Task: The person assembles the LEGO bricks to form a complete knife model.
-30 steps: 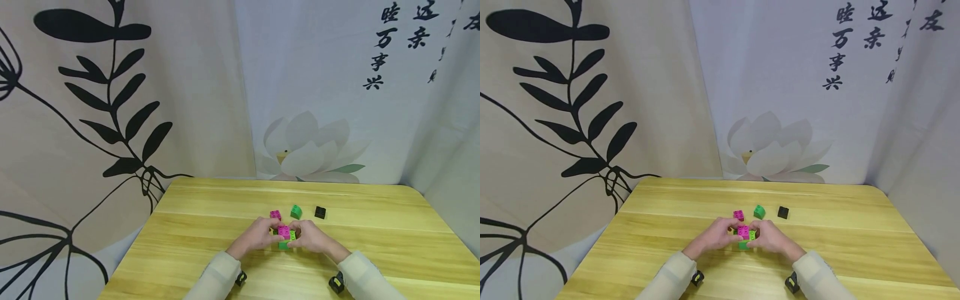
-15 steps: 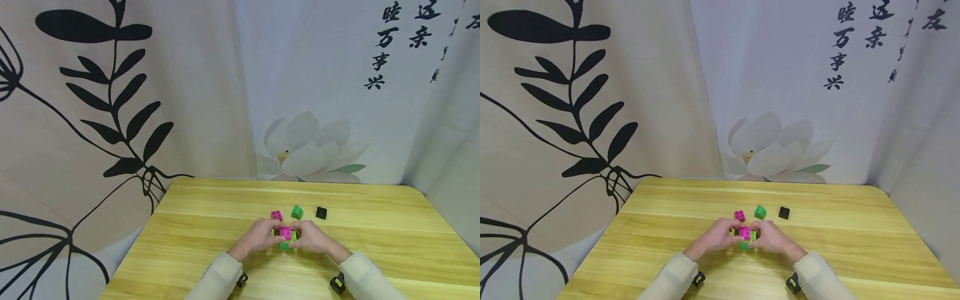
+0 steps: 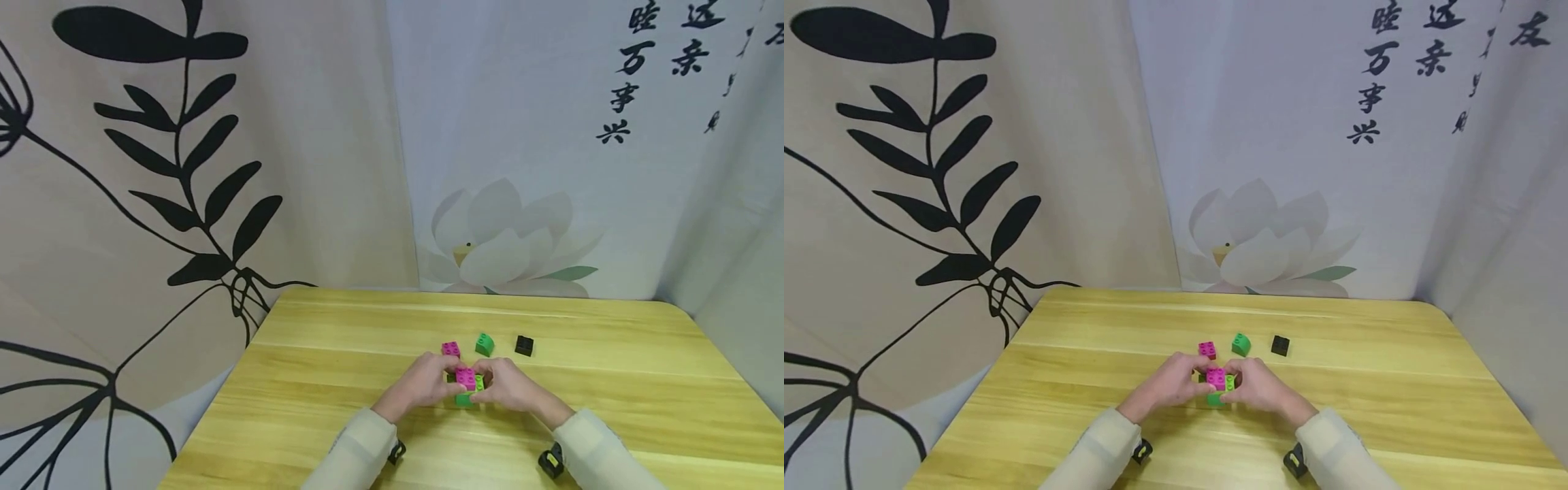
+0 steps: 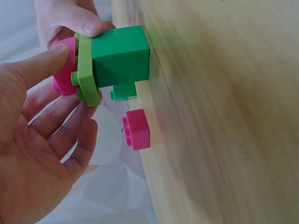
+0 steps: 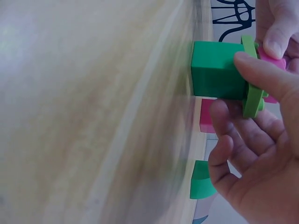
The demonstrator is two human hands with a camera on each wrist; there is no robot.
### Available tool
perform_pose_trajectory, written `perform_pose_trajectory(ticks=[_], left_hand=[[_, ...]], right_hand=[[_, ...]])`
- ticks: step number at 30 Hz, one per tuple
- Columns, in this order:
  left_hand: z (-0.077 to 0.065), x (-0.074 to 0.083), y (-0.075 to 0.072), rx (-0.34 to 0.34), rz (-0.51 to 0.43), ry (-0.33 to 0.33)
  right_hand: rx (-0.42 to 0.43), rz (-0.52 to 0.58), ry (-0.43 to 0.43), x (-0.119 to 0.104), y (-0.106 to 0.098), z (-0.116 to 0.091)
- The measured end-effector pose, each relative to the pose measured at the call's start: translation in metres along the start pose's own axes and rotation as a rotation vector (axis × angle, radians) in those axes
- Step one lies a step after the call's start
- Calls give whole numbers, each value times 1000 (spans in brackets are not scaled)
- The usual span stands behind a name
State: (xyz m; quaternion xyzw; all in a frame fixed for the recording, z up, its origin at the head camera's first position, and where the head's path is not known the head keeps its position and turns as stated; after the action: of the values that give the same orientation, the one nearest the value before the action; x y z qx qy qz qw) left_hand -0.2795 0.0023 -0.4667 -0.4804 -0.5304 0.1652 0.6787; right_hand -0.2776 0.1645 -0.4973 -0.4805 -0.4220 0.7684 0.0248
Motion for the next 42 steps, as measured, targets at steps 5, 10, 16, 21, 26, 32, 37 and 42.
perform_pose_trajectory(ticks=[5,10,16,21,26,32,37,42], left_hand=[[1,1,-1,-18,8,-17],[1,0,-1,-27,6,-28],[1,-1,-2,-28,11,-35],[1,-2,-2,-35,-2,-49],[1,-3,0,-34,-8,-58],[3,-6,2,-35,-11,-70],[4,-7,2,-28,-26,-72],[3,-6,3,-27,-20,-78]], right_hand=[[3,8,0,0,-1,-1],[2,4,-6,1,-1,-1],[-2,12,-6,1,0,0],[-7,6,2,0,0,0],[-4,8,6,0,0,1],[-10,25,6,1,0,1],[0,29,-4,1,0,1],[-1,23,-12,1,0,0]])
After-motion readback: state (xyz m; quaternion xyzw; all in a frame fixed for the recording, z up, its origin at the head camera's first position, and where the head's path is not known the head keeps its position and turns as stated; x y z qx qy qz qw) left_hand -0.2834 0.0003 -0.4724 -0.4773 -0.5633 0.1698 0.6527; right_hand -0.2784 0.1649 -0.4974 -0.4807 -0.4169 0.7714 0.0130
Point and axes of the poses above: each hand's wrist, its own z-axis towards the middle knuckle, its own y-axis out of the palm, x = y × z, the point moved 4 cm from there along z, towards the middle knuckle, and after that the axes turned 12 degrees about -y, right-handed, at the moved point
